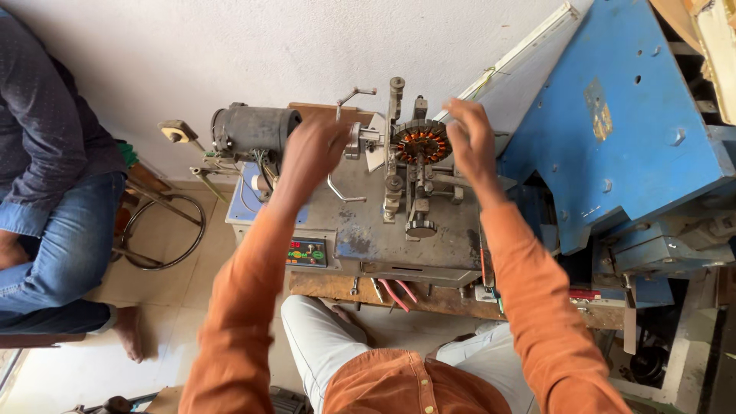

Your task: The person mounts a motor armature with copper windings onto a bench-top winding machine, secures it, and presses control panel buttons to run the machine while steadying the armature. They reposition the armature, operate the machine repeatedly, and finally remove the wound armature from the machine.

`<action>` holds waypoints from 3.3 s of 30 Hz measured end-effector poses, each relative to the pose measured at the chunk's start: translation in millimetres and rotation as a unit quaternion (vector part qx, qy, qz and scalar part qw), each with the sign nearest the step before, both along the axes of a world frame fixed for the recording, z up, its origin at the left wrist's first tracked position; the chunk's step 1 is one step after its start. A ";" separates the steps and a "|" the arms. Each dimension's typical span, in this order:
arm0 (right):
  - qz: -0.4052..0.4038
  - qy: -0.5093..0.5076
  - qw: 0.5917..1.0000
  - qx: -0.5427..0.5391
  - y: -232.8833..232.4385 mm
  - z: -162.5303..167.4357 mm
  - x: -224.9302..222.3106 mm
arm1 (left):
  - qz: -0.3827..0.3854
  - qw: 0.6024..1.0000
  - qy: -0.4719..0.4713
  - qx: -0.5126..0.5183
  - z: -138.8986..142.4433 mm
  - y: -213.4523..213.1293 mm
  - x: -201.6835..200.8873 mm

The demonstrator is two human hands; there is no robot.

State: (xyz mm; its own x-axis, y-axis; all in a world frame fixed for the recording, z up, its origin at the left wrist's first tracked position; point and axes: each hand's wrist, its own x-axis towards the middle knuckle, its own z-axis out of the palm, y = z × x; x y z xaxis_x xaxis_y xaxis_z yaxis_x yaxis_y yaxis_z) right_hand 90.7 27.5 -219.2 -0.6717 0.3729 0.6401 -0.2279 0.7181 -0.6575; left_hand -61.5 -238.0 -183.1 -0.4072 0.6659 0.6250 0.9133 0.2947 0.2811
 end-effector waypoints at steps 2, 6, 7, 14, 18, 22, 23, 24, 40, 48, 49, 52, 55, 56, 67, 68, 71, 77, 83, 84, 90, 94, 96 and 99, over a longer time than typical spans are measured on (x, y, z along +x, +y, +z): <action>0.055 -0.055 0.994 -0.073 -4.2 30.8 -18.5 | -0.073 0.997 0.023 -0.027 20.4 54.6 -27.1; 0.096 -0.226 0.966 -0.082 -13.9 64.1 -55.9 | 0.011 0.948 -0.178 -0.262 31.0 92.9 -44.2; 0.095 -0.259 0.959 -0.066 -17.0 64.7 -65.1 | 0.004 0.960 -0.136 -0.245 35.0 96.1 -46.7; 0.064 -0.316 0.943 -0.087 -4.8 43.7 -93.3 | 0.045 0.944 -0.070 -0.320 51.0 105.1 -53.6; 0.080 -0.309 0.943 -0.091 -2.2 30.2 -100.1 | 0.014 0.957 -0.053 -0.287 50.1 99.9 -52.8; 0.053 -0.357 0.931 -0.059 4.4 27.3 -106.9 | 0.023 0.963 -0.041 -0.267 49.3 101.8 -52.5; 0.049 -0.369 0.926 -0.066 6.2 26.3 -109.0 | 0.030 0.964 -0.036 -0.263 48.7 102.3 -52.5; 0.043 -0.381 0.920 -0.075 8.1 24.1 -109.8 | 0.033 0.964 -0.032 -0.260 47.9 103.6 -52.1; -0.030 -0.463 0.885 -0.022 15.2 16.9 -113.6 | 0.047 0.969 -0.018 -0.244 39.0 107.1 -51.4; -0.060 -0.463 0.884 -0.015 5.2 25.2 -99.3 | 0.070 0.987 0.039 -0.140 29.4 109.4 -50.4; -0.058 -0.464 0.884 -0.013 3.3 27.3 -97.7 | 0.074 0.990 0.067 -0.101 27.1 109.5 -48.4; -0.052 -0.460 0.886 0.003 -1.1 33.4 -94.7 | -0.033 0.996 -0.013 -0.084 21.1 108.6 -35.7; -0.062 -0.476 0.877 0.024 -5.0 36.6 -95.7 | -0.116 0.990 -0.051 -0.058 19.2 101.1 -27.1; -0.069 -0.479 0.875 0.028 -5.6 37.2 -95.7 | -0.130 0.989 -0.033 -0.055 19.5 100.0 -24.1; -0.038 -0.383 0.914 0.126 -25.7 60.5 -89.4 | -0.150 0.970 0.052 -0.185 15.9 117.3 -23.0; -0.039 -0.383 0.916 0.112 -28.4 64.8 -84.5 | -0.143 0.960 0.050 -0.234 17.1 118.5 -21.9; -0.037 -0.386 0.920 0.053 -35.4 75.5 -67.2 | -0.151 0.947 0.090 -0.269 22.7 117.9 -18.7; -0.031 -0.379 0.925 -0.019 -46.7 97.4 -42.3 | -0.212 0.962 -0.031 -0.171 28.3 112.4 -4.2; 0.031 -0.087 0.987 -0.130 -36.9 95.2 -18.0 | -0.155 0.951 -0.055 -0.263 23.5 119.5 10.2; -0.004 -0.068 0.982 -0.176 -31.6 90.1 -9.1 | -0.167 0.954 -0.040 -0.244 23.9 120.8 10.3; 0.027 -0.040 0.976 -0.214 -0.9 -6.0 127.1 | -0.160 0.938 -0.048 -0.303 20.4 128.3 4.2; -0.151 -0.272 0.936 -0.167 -21.9 -92.5 204.5 | -0.156 0.930 -0.027 -0.332 14.6 146.7 0.0; -0.164 -0.273 0.929 -0.186 -42.2 -128.5 217.3 | -0.159 0.925 -0.010 -0.346 12.2 155.0 -2.8; -0.125 -0.144 0.961 -0.201 -64.7 -157.3 217.6 | -0.156 0.918 0.004 -0.363 11.3 162.5 -4.5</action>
